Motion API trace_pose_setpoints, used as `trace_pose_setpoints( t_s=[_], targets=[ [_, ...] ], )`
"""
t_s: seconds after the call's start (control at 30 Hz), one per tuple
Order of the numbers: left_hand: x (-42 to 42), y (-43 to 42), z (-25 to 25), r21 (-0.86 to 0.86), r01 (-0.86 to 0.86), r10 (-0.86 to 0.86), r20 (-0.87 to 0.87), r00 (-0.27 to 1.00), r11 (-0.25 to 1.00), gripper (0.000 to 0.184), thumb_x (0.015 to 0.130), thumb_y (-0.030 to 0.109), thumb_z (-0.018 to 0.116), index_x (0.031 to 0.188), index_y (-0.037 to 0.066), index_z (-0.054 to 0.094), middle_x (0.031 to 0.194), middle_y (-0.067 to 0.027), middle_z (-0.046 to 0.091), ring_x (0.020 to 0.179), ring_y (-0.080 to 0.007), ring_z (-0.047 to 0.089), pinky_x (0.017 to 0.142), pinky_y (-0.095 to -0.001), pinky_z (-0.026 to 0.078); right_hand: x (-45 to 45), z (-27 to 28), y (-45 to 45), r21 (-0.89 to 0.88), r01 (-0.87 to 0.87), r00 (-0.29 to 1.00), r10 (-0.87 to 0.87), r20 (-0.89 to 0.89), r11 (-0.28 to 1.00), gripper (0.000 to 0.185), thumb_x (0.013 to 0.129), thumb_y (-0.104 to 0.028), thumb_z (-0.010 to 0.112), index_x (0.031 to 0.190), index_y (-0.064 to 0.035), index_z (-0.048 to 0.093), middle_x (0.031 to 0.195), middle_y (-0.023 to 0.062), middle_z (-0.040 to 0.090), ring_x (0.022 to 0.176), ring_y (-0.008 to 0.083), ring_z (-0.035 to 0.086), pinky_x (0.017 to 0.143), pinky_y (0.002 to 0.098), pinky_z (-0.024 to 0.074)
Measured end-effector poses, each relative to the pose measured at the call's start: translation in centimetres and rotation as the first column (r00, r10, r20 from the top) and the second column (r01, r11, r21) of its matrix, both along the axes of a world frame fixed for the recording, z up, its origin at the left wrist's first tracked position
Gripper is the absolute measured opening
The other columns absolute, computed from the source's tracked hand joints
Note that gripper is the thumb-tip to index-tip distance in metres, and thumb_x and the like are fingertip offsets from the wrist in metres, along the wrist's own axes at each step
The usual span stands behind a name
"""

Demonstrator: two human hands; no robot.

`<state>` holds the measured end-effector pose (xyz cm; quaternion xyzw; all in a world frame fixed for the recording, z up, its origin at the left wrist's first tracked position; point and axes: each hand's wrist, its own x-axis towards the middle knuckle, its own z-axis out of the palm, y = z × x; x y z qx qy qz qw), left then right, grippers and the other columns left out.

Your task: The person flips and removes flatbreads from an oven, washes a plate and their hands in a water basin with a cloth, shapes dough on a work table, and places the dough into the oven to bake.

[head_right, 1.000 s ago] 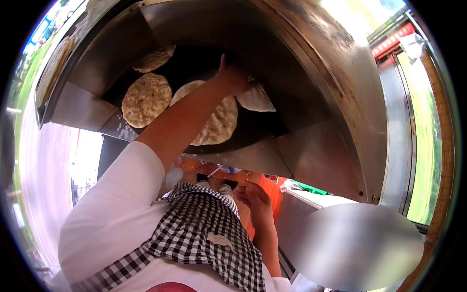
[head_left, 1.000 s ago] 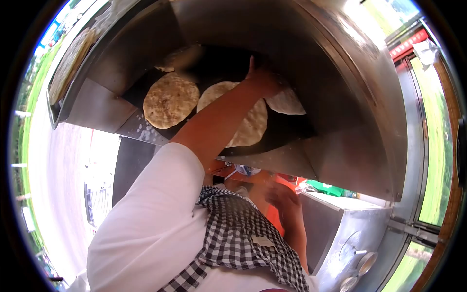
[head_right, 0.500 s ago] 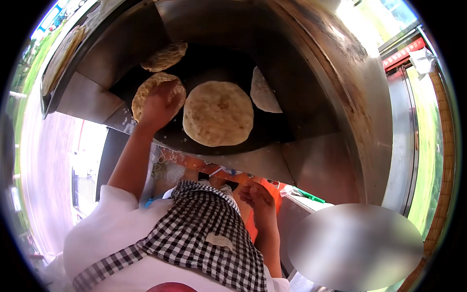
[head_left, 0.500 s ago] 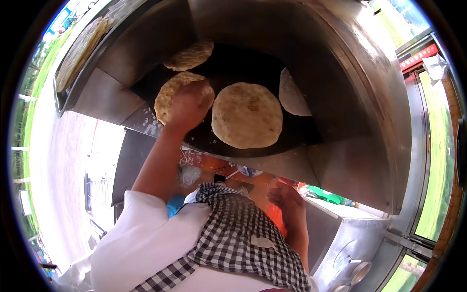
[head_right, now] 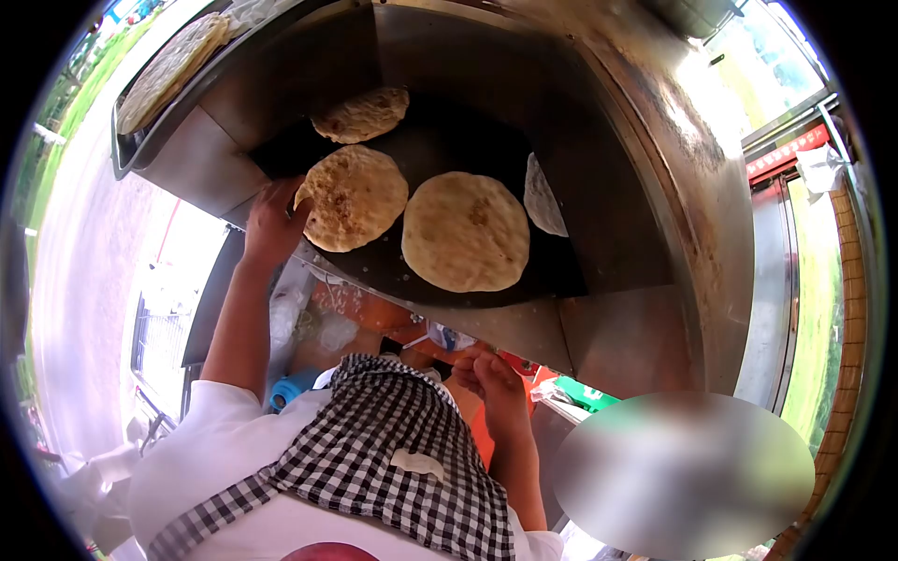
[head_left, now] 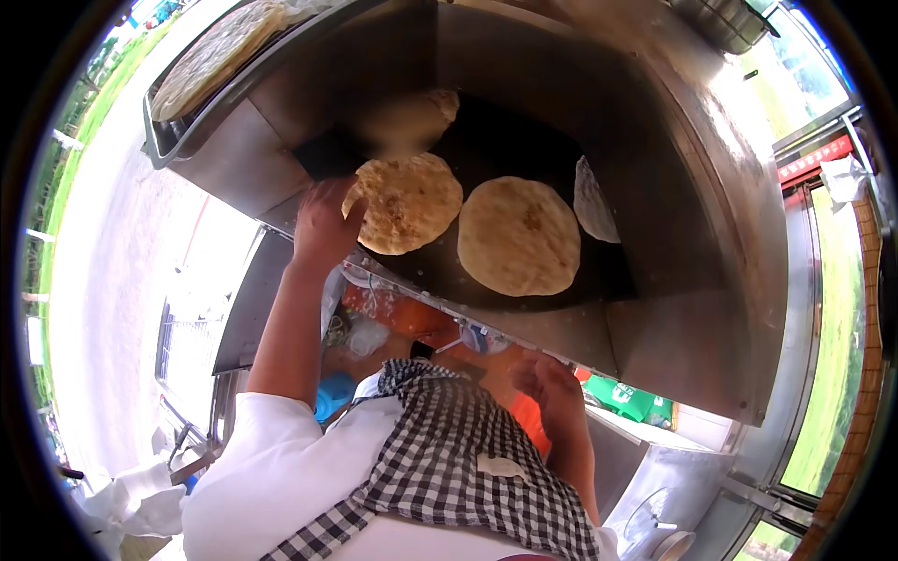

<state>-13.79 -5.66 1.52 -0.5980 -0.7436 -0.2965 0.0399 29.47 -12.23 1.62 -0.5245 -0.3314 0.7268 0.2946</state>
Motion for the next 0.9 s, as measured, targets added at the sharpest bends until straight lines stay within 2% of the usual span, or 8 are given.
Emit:
trace_pose_setpoints(
  t_s=[0.43,0.53,0.63,0.73,0.9],
  targets=[
    [0.7,4.4,0.1,0.076,0.13,-0.132,0.023,0.991,0.989,0.034,0.088,0.02,0.074,0.117,0.004,0.072,0.113,-0.0178,0.071,0.107,-0.0384,0.067,0.093,-0.0464,0.053,-1.2,1.1,-2.2,0.003,0.065,0.998,-0.065,-0.005,0.998,0.033,0.107,-0.026,0.056,0.125,0.0003,0.066,0.112,0.01,0.071,0.105,0.0216,0.069,0.095,0.0354,0.0549],
    [1.2,6.7,0.4,0.043,0.165,-0.166,0.016,0.986,0.985,0.033,0.087,0.019,0.074,0.117,0.005,0.073,0.113,-0.0174,0.072,0.107,-0.0381,0.067,0.093,-0.0463,0.054,-1.2,1.1,-2.8,0.012,0.053,0.998,-0.053,0.028,0.999,0.033,0.107,-0.027,0.055,0.124,-0.0004,0.067,0.113,0.0093,0.07,0.105,0.0216,0.069,0.096,0.0363,0.0547],
    [1.5,9.4,-0.3,0.008,0.124,-0.124,0.005,0.992,0.992,0.035,0.087,0.023,0.074,0.118,0.007,0.074,0.112,-0.0169,0.072,0.107,-0.038,0.067,0.095,-0.046,0.054,-1.5,0.9,-3.4,0.035,0.069,0.998,-0.069,0.007,0.997,0.034,0.107,-0.028,0.055,0.124,-0.0007,0.067,0.113,0.0087,0.07,0.105,0.0218,0.069,0.097,0.0371,0.0546],
    [1.8,11.8,-0.3,-0.086,0.084,-0.084,0.008,0.996,0.993,0.033,0.086,0.028,0.073,0.112,0.008,0.075,0.114,-0.0149,0.071,0.11,-0.035,0.067,0.097,-0.0478,0.052,-1.9,1.3,-3.8,0.019,0.092,0.995,-0.093,0.037,0.996,0.035,0.107,-0.028,0.055,0.125,-0.0001,0.066,0.113,0.0093,0.07,0.106,0.0224,0.069,0.097,0.0371,0.0546],
    [1.6,14.6,0.0,-0.194,0.024,-0.038,-0.069,0.997,0.981,0.038,0.085,0.033,0.074,0.115,0.009,0.074,0.118,-0.0156,0.07,0.113,-0.0356,0.067,0.102,-0.0491,0.05,-2.7,1.7,-4.2,0.029,0.147,0.988,-0.148,0.051,0.989,0.038,0.106,-0.03,0.057,0.127,0.0012,0.065,0.115,0.011,0.07,0.107,0.0238,0.069,0.097,0.0371,0.0548]
  ],
)
